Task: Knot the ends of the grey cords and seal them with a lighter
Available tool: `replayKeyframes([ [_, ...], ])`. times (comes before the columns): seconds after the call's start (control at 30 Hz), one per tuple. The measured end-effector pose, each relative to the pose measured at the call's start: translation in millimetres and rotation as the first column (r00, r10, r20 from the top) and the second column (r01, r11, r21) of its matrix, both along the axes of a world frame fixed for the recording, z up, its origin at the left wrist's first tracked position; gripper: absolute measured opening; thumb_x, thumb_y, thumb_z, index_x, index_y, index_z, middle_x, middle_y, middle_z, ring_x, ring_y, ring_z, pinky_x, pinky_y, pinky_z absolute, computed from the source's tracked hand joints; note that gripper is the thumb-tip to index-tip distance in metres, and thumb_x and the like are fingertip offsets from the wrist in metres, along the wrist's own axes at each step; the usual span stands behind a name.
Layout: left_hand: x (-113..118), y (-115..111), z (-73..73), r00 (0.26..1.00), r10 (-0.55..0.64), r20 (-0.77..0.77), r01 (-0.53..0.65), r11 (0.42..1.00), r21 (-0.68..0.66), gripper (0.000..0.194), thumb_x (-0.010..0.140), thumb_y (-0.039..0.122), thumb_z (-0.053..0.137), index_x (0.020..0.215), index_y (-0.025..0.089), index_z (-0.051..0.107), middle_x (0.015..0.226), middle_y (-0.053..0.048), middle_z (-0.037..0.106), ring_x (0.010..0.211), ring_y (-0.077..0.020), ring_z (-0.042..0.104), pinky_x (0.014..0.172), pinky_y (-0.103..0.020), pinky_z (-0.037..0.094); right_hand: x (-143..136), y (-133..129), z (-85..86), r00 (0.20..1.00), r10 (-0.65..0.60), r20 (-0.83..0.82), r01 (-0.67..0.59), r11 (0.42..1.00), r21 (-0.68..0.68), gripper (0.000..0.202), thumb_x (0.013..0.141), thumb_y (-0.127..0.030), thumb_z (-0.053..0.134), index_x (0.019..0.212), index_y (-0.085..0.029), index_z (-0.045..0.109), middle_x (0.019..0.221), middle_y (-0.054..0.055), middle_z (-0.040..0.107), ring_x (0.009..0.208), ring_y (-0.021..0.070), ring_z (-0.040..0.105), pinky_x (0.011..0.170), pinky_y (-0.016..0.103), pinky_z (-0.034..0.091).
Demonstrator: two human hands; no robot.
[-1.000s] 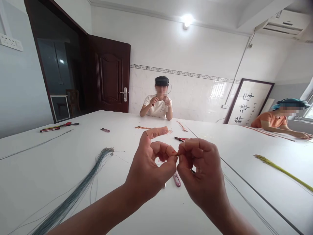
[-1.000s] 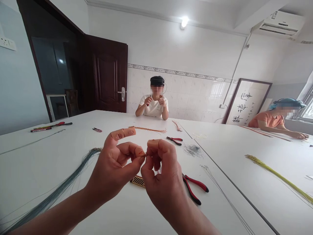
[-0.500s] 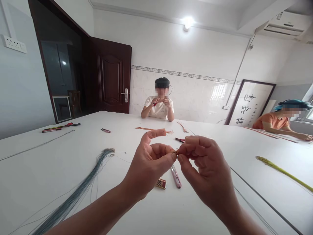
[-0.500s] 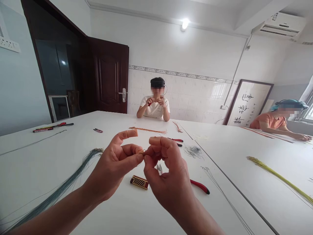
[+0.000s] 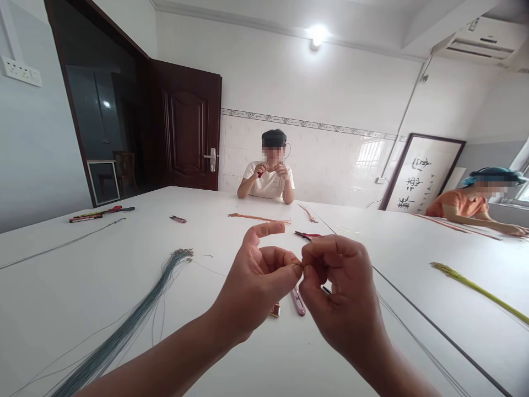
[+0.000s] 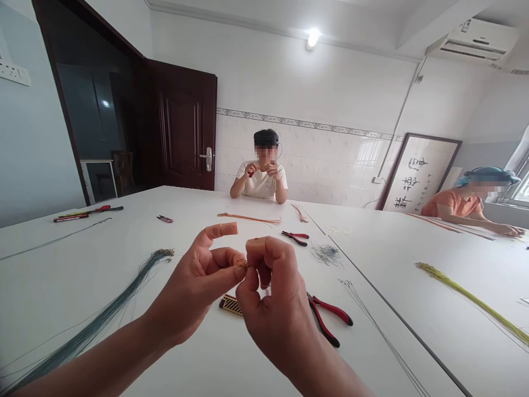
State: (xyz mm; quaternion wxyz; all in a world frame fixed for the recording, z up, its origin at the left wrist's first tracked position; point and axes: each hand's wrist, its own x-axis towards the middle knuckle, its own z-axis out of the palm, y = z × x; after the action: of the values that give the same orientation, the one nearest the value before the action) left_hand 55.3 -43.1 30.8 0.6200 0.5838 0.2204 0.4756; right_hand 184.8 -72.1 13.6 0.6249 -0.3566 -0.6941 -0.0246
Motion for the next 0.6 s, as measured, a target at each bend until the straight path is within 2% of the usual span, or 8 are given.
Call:
replayKeyframes([
  [0.17, -1.5, 1.1, 0.6, 1.0, -0.008, 0.002, 0.009, 0.999, -0.043, 0.045, 0.079, 0.018, 0.067, 0.115, 0.027, 0.042, 0.068, 0.007, 0.058, 0.065, -0.0073, 0.051, 0.069, -0.026, 0.042, 2.4, 2.4, -0.4, 0.998, 0.05, 0.025, -0.051, 0.999, 0.02, 0.037, 0.079, 0.0, 0.043, 0.105, -0.025, 0.04, 0.085, -0.001, 0.051, 0.072, 0.0114, 0.054, 0.059, 0.026, 0.049],
  [0.4, -2.2, 0.6, 4.6, 1.0, 0.013, 0.017, -0.011, 0.997, -0.071, 0.047, 0.077, 0.011, 0.064, 0.116, 0.026, 0.042, 0.065, 0.008, 0.057, 0.061, -0.0061, 0.045, 0.063, -0.022, 0.036, 5.8, 1.9, 1.5, 1.0, -0.016, 0.01, 0.016, 1.0, 0.016, 0.04, 0.077, -0.001, 0.047, 0.108, -0.027, 0.044, 0.078, -0.003, 0.052, 0.069, 0.0126, 0.054, 0.059, 0.028, 0.05],
  [0.6, -3.4, 1.8, 6.7, 0.998, 0.059, 0.026, -0.057, 0.997, -0.058, 0.048, 0.077, 0.013, 0.065, 0.117, 0.026, 0.042, 0.064, 0.008, 0.057, 0.059, -0.0052, 0.045, 0.058, -0.019, 0.034, 11.9, -1.5, 7.1, 0.998, -0.054, -0.033, 0.05, 0.993, -0.111, 0.03, 0.079, -0.009, 0.052, 0.103, -0.026, 0.05, 0.09, 0.002, 0.063, 0.082, 0.0174, 0.062, 0.071, 0.035, 0.053],
])
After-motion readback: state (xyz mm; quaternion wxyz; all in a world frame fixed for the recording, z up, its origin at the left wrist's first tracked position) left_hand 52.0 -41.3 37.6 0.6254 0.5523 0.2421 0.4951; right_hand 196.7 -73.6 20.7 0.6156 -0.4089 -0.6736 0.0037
